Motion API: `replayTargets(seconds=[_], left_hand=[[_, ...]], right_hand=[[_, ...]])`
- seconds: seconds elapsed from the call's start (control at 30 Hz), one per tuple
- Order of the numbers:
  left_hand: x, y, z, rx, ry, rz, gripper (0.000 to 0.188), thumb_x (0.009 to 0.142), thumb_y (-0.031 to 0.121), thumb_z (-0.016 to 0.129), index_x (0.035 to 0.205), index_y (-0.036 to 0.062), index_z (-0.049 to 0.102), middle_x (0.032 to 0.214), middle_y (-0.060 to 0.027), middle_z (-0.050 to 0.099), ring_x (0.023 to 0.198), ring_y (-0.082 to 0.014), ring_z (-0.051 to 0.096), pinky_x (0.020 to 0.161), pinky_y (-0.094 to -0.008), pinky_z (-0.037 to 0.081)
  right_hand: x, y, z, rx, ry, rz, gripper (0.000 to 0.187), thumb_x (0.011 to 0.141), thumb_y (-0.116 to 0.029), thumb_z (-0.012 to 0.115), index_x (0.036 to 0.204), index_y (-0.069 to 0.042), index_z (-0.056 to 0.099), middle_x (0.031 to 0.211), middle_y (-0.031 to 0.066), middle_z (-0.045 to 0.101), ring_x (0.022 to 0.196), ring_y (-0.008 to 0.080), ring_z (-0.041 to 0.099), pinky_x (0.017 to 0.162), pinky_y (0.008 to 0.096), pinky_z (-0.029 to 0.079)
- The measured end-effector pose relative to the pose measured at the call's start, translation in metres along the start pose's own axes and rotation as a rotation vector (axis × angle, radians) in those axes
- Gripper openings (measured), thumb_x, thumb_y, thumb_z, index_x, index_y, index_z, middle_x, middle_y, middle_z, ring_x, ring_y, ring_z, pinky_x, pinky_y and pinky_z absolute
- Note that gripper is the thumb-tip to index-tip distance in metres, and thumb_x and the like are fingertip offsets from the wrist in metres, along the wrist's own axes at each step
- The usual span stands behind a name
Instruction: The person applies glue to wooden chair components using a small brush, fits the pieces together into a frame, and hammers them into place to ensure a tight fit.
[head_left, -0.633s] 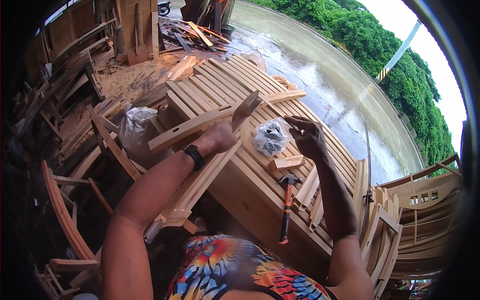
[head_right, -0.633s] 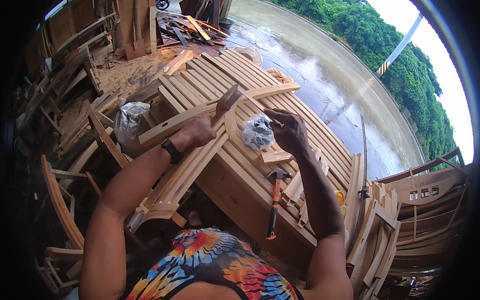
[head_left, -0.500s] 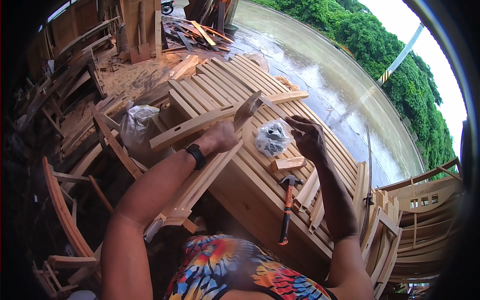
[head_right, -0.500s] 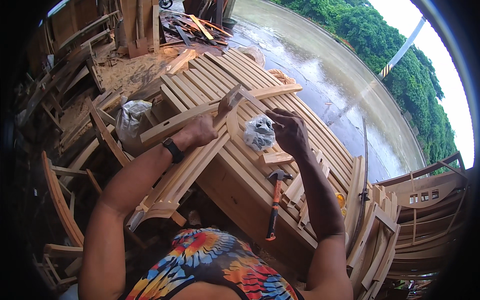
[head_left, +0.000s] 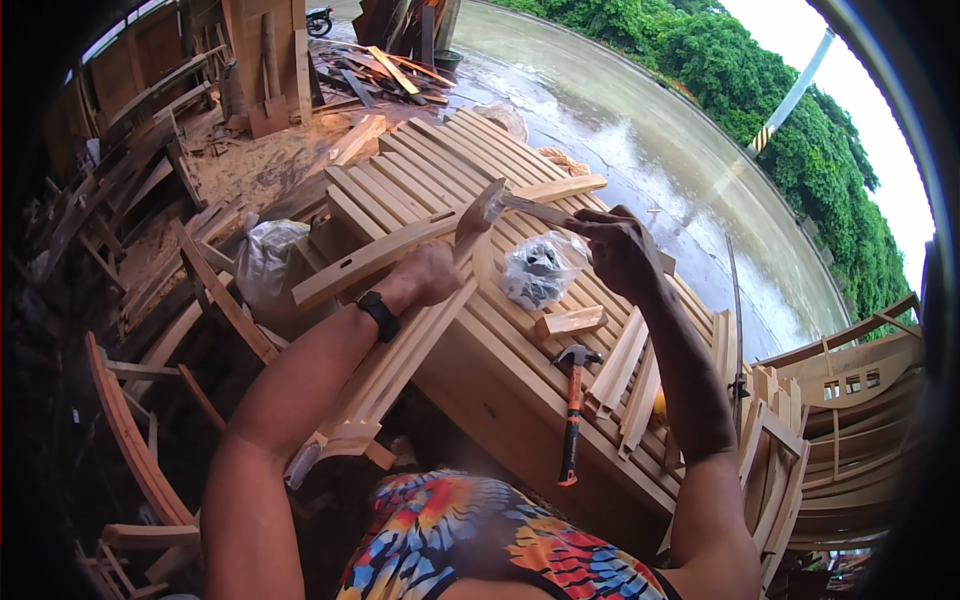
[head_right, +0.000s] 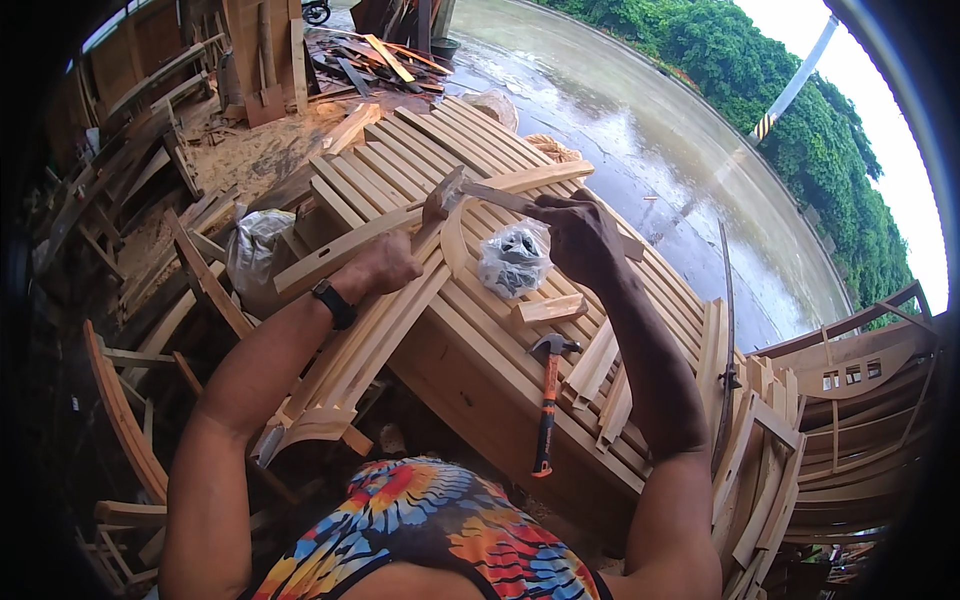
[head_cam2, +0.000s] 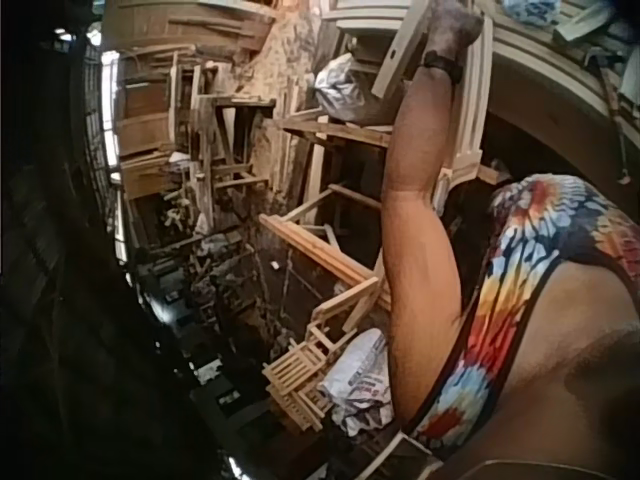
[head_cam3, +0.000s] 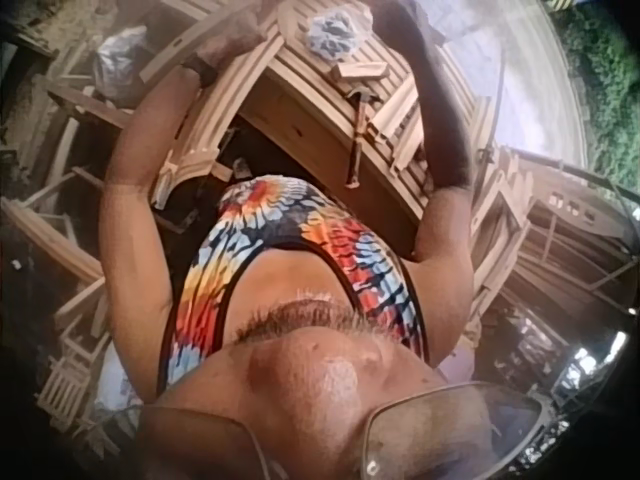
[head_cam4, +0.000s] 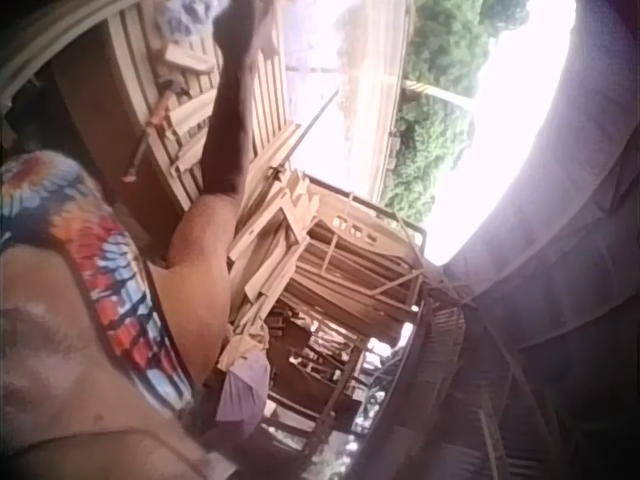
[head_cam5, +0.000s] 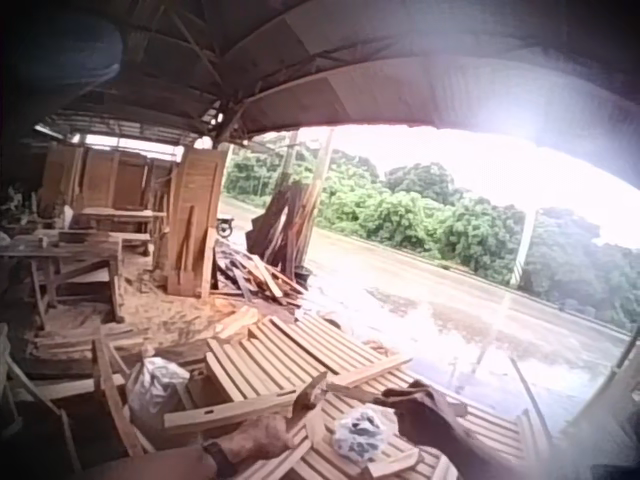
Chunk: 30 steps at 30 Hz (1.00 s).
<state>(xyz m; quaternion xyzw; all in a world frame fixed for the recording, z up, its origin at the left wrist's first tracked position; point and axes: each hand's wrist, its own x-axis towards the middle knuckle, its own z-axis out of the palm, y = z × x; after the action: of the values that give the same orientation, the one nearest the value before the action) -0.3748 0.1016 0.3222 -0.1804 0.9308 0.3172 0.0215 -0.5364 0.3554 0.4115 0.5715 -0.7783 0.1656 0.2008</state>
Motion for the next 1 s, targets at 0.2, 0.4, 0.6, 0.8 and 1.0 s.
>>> replayTargets(seconds=[0.2, 0.4, 0.6, 0.8, 1.0], left_hand=[[0.001, -0.010, 0.000, 0.074, 0.009, -0.003, 0.050, 0.085, 0.024, 0.062, 0.120, -0.0115, 0.066, 0.122, -0.0349, 0.067, 0.121, -0.0431, 0.065, 0.105, -0.0441, 0.050], [0.000, -0.007, 0.001, 0.059, 0.019, 0.003, 0.049, 0.086, 0.025, 0.062, 0.117, -0.0129, 0.066, 0.120, -0.0364, 0.066, 0.119, -0.0454, 0.064, 0.105, -0.0457, 0.051], [-0.002, -0.003, -0.001, 0.040, 0.000, -0.012, 0.049, 0.086, 0.026, 0.062, 0.116, -0.0135, 0.065, 0.118, -0.0378, 0.066, 0.119, -0.0475, 0.064, 0.105, -0.0460, 0.050], [0.002, -0.010, 0.002, 0.062, -0.007, 0.004, 0.050, 0.086, 0.026, 0.060, 0.117, -0.0131, 0.063, 0.121, -0.0374, 0.065, 0.120, -0.0483, 0.062, 0.107, -0.0473, 0.048], [0.002, -0.006, 0.000, 0.018, -0.016, 0.012, 0.050, 0.083, 0.025, 0.061, 0.117, -0.0116, 0.064, 0.121, -0.0370, 0.065, 0.121, -0.0483, 0.061, 0.108, -0.0470, 0.048]], right_hand=[[-0.002, -0.012, -0.024, -0.001, 0.007, 0.028, 0.038, 0.081, 0.005, 0.064, 0.109, -0.015, 0.080, 0.108, 0.0023, 0.078, 0.087, 0.0299, 0.065, 0.083, 0.0372, 0.055], [-0.001, -0.004, -0.004, 0.047, 0.063, -0.011, 0.041, 0.081, 0.006, 0.062, 0.112, -0.014, 0.080, 0.110, 0.0052, 0.077, 0.080, 0.0305, 0.063, 0.082, 0.0367, 0.053], [0.004, 0.011, 0.013, 0.088, 0.097, -0.047, 0.041, 0.081, 0.005, 0.062, 0.113, -0.013, 0.080, 0.114, 0.0097, 0.077, 0.084, 0.0301, 0.067, 0.086, 0.0389, 0.053], [-0.002, 0.023, 0.013, 0.045, -0.013, 0.124, 0.040, 0.083, 0.003, 0.063, 0.116, -0.013, 0.079, 0.120, 0.0073, 0.076, 0.096, 0.0304, 0.069, 0.094, 0.0403, 0.055], [-0.023, 0.004, 0.004, 0.358, -0.020, 0.372, 0.038, 0.092, -0.003, 0.065, 0.127, -0.014, 0.074, 0.127, 0.0125, 0.073, 0.110, 0.0318, 0.072, 0.096, 0.0391, 0.056]])
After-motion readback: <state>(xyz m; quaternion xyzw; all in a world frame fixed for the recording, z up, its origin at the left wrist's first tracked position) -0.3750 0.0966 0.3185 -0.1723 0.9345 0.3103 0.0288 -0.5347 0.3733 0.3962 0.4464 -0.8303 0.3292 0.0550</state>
